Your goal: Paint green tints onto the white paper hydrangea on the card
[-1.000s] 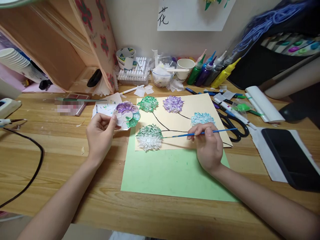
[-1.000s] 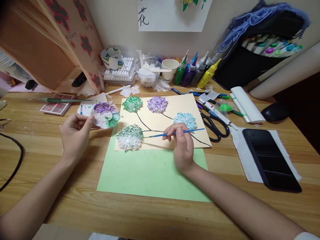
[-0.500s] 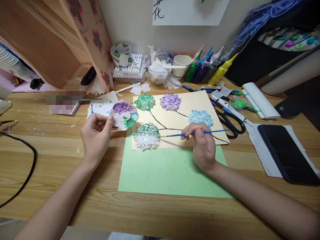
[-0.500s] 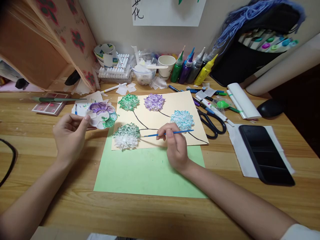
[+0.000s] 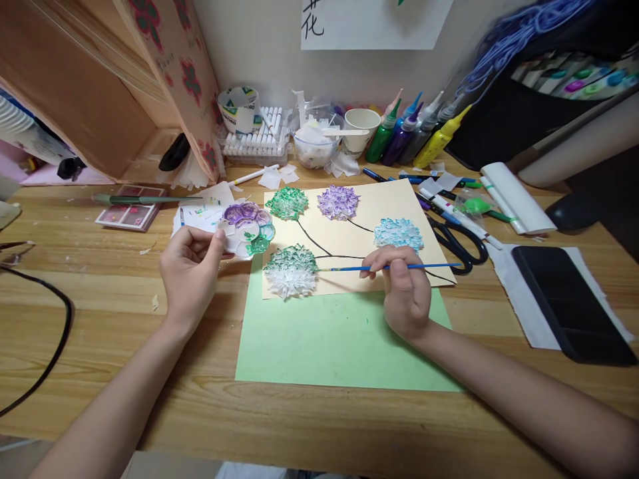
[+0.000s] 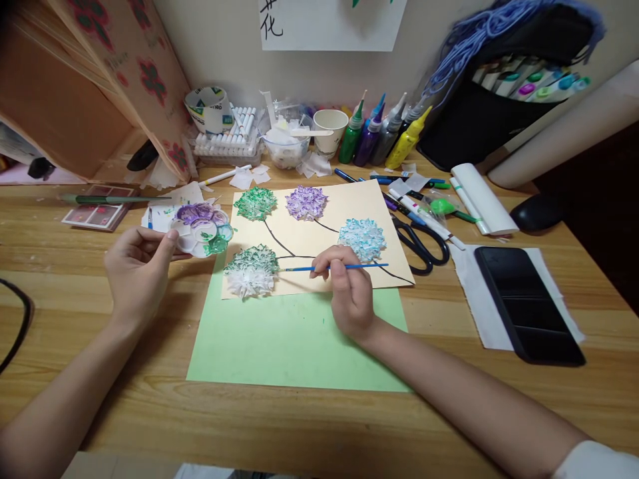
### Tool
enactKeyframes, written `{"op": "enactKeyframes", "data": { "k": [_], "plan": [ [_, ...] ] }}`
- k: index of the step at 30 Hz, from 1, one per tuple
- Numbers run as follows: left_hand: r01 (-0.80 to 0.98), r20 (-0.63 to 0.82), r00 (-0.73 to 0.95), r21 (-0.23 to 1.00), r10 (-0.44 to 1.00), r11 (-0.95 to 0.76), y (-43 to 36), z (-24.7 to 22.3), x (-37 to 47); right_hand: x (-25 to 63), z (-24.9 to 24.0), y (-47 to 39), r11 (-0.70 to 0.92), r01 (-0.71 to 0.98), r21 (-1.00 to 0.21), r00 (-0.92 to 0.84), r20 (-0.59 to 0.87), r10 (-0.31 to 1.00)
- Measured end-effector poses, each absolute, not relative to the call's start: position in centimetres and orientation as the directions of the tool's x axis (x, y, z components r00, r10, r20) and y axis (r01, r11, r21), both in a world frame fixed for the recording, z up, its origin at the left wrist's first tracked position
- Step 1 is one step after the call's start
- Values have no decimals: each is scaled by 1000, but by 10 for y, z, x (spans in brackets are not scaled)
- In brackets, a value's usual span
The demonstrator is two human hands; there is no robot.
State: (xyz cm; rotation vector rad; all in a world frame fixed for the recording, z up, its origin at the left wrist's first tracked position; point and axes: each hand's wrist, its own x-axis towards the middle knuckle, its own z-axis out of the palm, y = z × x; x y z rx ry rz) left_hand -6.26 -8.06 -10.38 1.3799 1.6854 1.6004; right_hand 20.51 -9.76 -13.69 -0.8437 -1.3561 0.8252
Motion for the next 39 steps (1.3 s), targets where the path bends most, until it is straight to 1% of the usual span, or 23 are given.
{"op": "enactKeyframes", "data": {
  "k": [4, 6, 11, 15, 17, 22, 29, 35, 39],
  "plan": [
    [343, 305, -417, 925, 857, -162, -81, -104, -62, 206, -137, -96, 529, -42, -848, 142, 519, 843],
    [334, 303, -419, 928, 856, -165, -81, -105, -63, 206, -138, -96, 535, -32, -844, 158, 525, 837],
    [338, 308, -413, 926, 857, -170, -80, -105, -63, 207, -138, -96, 462, 37, -886, 71, 464, 883],
    [389, 323, -417, 908, 849, -155, -80, -105, -62, 206, -137, -96, 456, 81, -886, 19, 458, 889],
    [407, 329, -421, 901, 845, -148, -80, -106, -62, 206, -136, -96, 463, 85, -882, 21, 466, 885],
    [375, 311, -421, 915, 852, -149, -80, -106, -63, 207, -137, -95, 509, 52, -859, 97, 511, 854],
    [376, 284, -431, 919, 856, -116, -80, -102, -59, 206, -136, -94, 469, 86, -879, 30, 473, 881],
    [384, 290, -430, 916, 855, -117, -80, -103, -59, 206, -136, -94, 487, 59, -871, 119, 490, 863],
    [380, 274, -436, 919, 857, -100, -81, -102, -58, 207, -136, -94, 465, 73, -882, 49, 469, 882]
  ]
}}
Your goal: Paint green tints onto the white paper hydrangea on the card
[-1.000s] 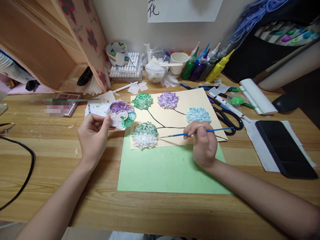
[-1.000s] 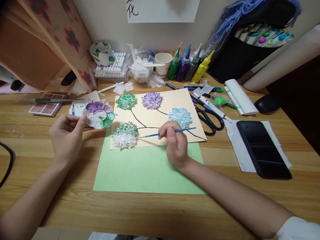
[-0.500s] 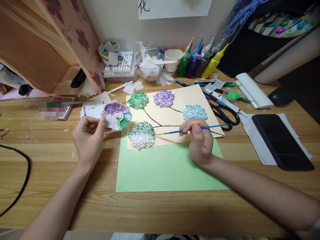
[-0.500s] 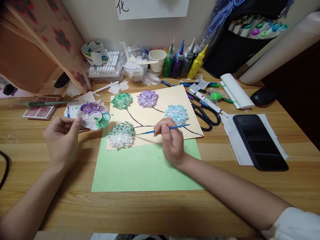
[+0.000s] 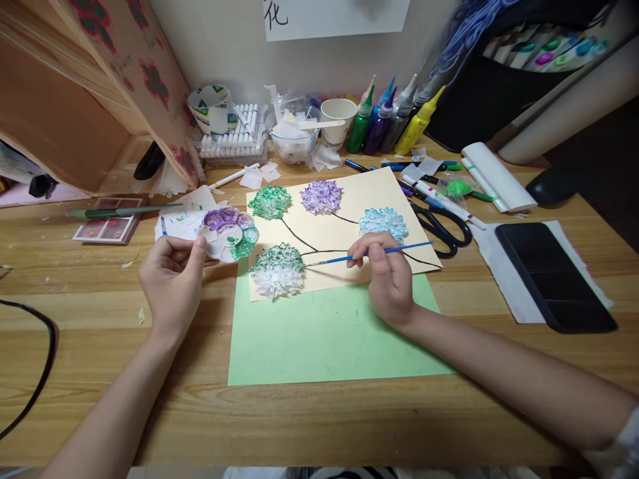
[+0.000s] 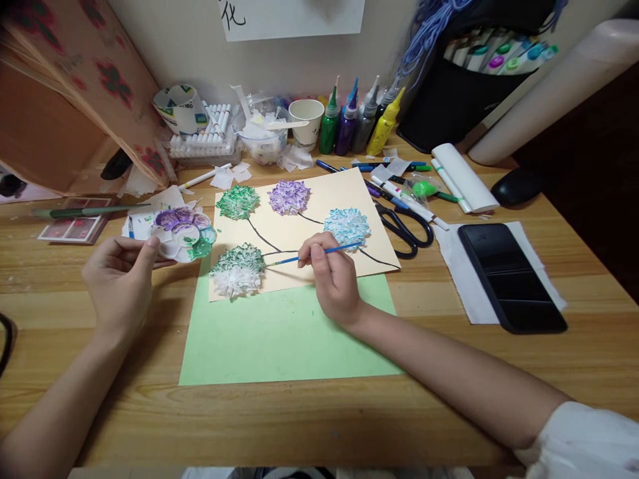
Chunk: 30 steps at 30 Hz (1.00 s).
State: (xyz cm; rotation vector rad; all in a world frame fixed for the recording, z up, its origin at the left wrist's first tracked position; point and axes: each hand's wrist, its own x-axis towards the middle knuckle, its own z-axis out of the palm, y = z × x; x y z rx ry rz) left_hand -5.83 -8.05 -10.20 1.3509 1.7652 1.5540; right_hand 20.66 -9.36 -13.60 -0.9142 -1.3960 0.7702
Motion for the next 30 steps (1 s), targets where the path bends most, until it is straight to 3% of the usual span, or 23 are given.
{"op": "enactKeyframes", "data": {
  "k": [10, 12, 15, 18, 30],
  "plan": [
    [351, 267, -437, 930, 859, -110, -82, -102, -56, 206, -137, -94, 535, 40, -844, 177, 533, 827],
    [333, 257, -439, 937, 861, -110, -84, -101, -53, 207, -136, -95, 582, 64, -811, 88, 585, 806],
    [374, 282, -424, 920, 861, -117, -90, -100, -48, 208, -131, -97, 684, 162, -711, -180, 660, 729],
    [421, 330, -375, 893, 866, -158, -95, -100, -44, 208, -126, -97, 751, 219, -623, -361, 664, 655],
    [482, 429, -315, 841, 847, -246, -103, -102, -39, 205, -126, -96, 747, 257, -613, -466, 599, 651]
  ]
}}
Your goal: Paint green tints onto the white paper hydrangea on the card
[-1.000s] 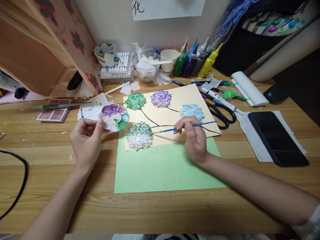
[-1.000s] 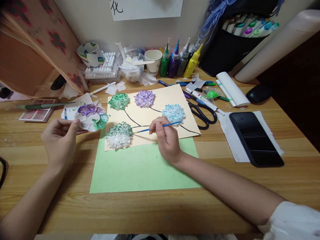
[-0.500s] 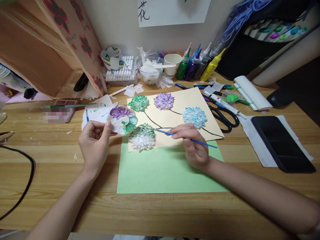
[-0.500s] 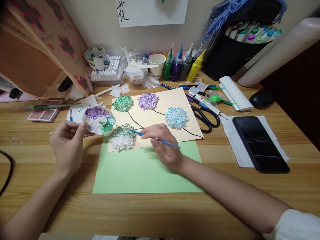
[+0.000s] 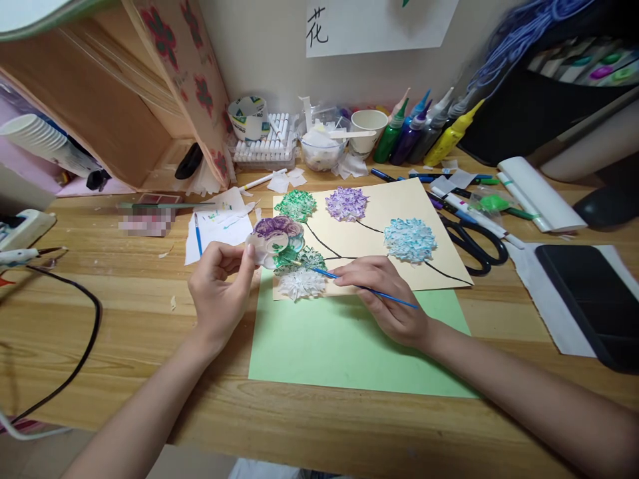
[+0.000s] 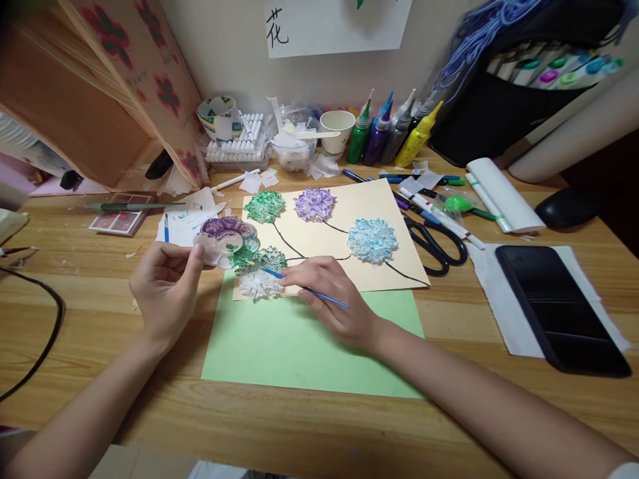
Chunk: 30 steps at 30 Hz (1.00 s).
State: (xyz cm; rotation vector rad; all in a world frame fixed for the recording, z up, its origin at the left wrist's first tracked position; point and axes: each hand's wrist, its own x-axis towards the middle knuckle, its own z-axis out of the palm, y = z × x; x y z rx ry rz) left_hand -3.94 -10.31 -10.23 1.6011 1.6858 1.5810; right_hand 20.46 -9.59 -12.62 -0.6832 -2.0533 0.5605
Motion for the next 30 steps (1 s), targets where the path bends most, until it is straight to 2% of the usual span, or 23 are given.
{"op": "enactKeyframes", "data": {
  "k": [8, 13, 17, 21, 24, 30],
  "plan": [
    [484, 427, -313, 840, 849, -244, -103, -103, -40, 207, -129, -98, 728, 213, -652, -423, 610, 670],
    [468, 409, -325, 853, 853, -231, -101, -103, -41, 208, -135, -101, 652, 122, -748, -234, 617, 751],
    [404, 348, -339, 893, 874, -199, -97, -103, -44, 206, -136, -99, 570, 9, -822, -103, 566, 818],
    [350, 306, -394, 922, 867, -166, -92, -102, -48, 207, -135, -95, 501, -107, -859, 121, 489, 864],
    [354, 299, -441, 924, 846, -142, -88, -101, -52, 212, -133, -93, 509, -78, -858, 181, 490, 853],
    [407, 334, -457, 903, 824, -140, -84, -103, -58, 217, -134, -95, 578, 21, -815, 103, 577, 810]
  ]
}}
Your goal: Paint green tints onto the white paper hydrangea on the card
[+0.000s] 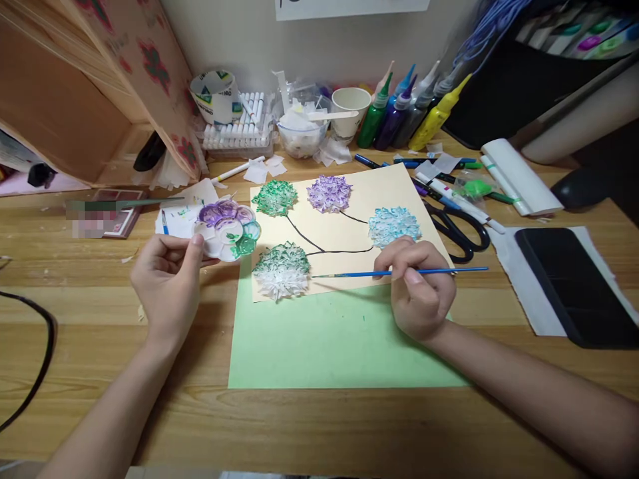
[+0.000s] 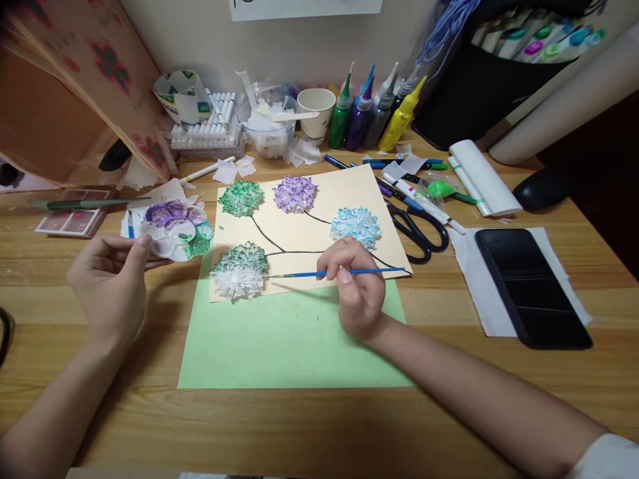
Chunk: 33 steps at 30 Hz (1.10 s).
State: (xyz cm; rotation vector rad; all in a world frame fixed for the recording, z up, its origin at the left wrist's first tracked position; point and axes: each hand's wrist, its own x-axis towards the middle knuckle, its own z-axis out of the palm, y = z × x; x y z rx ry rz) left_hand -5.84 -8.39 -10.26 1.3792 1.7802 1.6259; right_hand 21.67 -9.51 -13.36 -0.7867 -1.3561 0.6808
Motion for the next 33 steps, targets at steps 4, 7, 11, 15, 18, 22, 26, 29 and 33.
{"op": "enactKeyframes", "data": {
  "k": [4, 7, 11, 15, 18, 22, 26, 29, 33],
  "plan": [
    [434, 357, -463, 889, 811, -144, -82, -104, -60, 216, -135, -94, 592, 43, -805, 94, 593, 800],
    [448, 372, -466, 882, 803, -148, -81, -106, -60, 216, -136, -93, 569, 46, -821, 65, 571, 818],
    [437, 351, -475, 890, 807, -130, -81, -107, -61, 216, -136, -93, 537, 36, -843, 49, 539, 841],
    [454, 355, -478, 883, 803, -120, -82, -107, -61, 216, -135, -93, 537, 23, -844, 97, 536, 839],
    [465, 357, -485, 878, 798, -111, -82, -106, -61, 216, -134, -93, 526, 12, -850, 107, 524, 845],
    [480, 369, -494, 871, 787, -107, -81, -107, -61, 216, -133, -93, 496, 2, -868, 67, 495, 866],
    [495, 385, -494, 862, 780, -112, -81, -109, -62, 216, -131, -93, 481, 8, -877, 136, 478, 868],
    [504, 393, -495, 856, 775, -112, -81, -109, -62, 216, -130, -93, 414, -29, -910, 84, 410, 908],
    [509, 391, -486, 854, 781, -111, -81, -109, -63, 216, -130, -93, 402, -64, -914, 59, 398, 915]
  ]
}}
